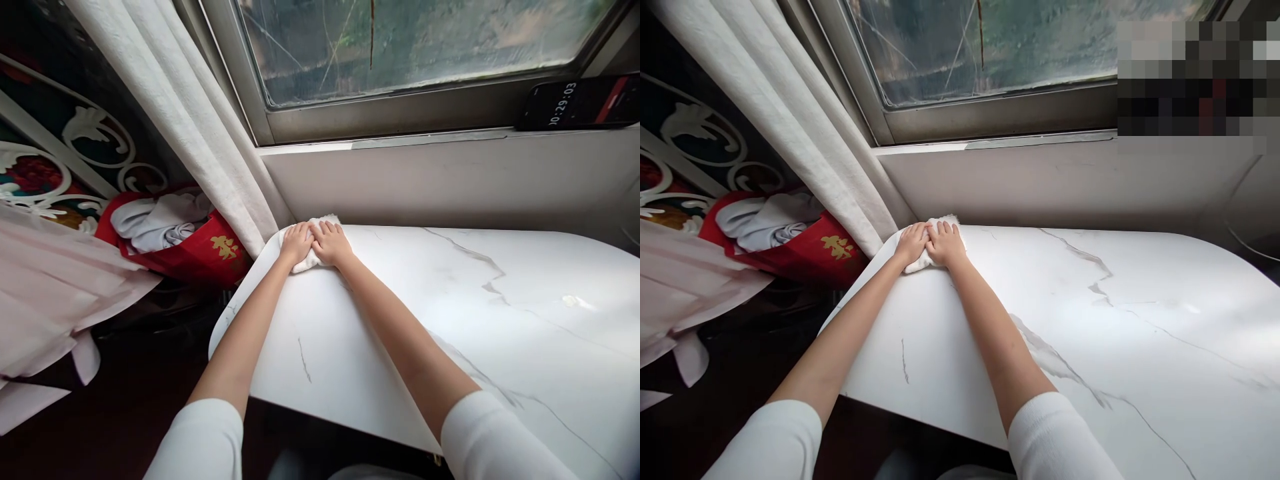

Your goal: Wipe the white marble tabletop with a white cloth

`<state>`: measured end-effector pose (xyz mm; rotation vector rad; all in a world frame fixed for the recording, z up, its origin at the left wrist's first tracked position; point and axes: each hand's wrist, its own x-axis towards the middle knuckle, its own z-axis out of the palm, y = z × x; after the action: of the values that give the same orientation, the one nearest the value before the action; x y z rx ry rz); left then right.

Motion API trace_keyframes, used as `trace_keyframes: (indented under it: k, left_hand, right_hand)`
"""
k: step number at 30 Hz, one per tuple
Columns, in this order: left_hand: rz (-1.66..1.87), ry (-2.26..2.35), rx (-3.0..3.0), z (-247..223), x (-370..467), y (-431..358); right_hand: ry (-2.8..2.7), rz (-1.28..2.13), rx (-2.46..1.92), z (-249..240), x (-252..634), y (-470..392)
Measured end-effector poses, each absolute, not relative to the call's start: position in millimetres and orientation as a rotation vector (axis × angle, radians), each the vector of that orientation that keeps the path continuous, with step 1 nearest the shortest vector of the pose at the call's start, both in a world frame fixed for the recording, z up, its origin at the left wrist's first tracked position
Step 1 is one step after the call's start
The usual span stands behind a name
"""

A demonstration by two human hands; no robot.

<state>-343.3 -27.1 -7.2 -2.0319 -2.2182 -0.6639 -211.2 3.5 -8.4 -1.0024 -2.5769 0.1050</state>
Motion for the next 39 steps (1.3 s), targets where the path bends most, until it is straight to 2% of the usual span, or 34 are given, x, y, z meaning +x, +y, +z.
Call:
trace_keyframes:
  k: [11, 27, 33, 39]
  left_hand:
    - [-0.586, -2.255, -2.016, -7.2, -312.8, -77.3]
    - [-0.52, -2.058, -2.073, -9.5, -201.2, -256.0]
    - [-0.48, -2.079, -2.11, -5.1, -187.4, -262.3]
    - [-0.472, -2.128, -2.058, -7.6, -193.8, -221.5]
  right_hand:
    - [-2.653, 0.056, -0.963, -5.0, -178.7, -41.8]
    - [-2.693, 0.032, -0.659, -10.4, -57.9, -199.2]
    - [-2.741, 0.106, -0.661, -6.0, -44.2, -204.5]
    - [-2.767, 0.246, -0.783, -2.1, -58.2, -161.4]
